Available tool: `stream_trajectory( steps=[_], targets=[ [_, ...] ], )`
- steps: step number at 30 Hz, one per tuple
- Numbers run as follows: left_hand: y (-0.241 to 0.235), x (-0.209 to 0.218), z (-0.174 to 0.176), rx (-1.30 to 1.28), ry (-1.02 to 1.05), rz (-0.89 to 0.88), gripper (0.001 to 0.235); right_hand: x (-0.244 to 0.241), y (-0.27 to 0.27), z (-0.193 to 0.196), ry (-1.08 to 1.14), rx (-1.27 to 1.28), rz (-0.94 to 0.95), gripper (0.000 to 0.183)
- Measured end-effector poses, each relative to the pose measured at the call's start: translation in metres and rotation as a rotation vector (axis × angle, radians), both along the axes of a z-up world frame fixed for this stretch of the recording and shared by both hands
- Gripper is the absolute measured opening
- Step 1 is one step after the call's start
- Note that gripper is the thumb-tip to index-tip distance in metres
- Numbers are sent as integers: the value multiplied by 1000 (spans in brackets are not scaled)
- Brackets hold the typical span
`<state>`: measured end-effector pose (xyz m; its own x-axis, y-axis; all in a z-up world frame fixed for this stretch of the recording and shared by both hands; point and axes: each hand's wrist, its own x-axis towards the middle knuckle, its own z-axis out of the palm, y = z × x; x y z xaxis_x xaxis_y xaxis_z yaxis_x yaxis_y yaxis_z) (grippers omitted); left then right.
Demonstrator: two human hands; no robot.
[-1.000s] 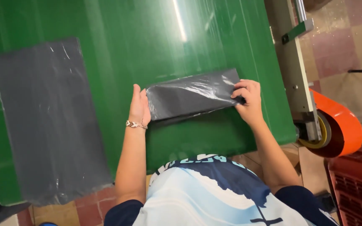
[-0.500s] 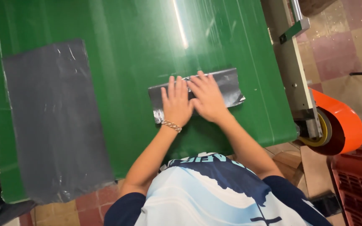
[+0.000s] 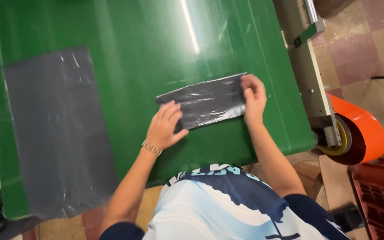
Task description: Folding plastic bags and placing them into a storage crate at a factory workstation.
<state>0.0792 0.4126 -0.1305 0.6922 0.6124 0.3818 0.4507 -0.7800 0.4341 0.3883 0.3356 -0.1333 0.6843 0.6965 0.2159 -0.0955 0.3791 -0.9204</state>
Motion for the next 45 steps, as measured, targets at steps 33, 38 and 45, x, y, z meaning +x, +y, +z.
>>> stream_trajectory(
  steps=[33,38,45],
  targets=[
    [-2,136,4,119,156,552,44,-43,-103,36,609,-526,225,24],
    [-18,94,32,171,34,585,54,-77,-114,43,-722,-463,139,19],
    [-80,-131,30,354,-277,659,45,-239,-60,21,-1346,50,876,43]
  ],
)
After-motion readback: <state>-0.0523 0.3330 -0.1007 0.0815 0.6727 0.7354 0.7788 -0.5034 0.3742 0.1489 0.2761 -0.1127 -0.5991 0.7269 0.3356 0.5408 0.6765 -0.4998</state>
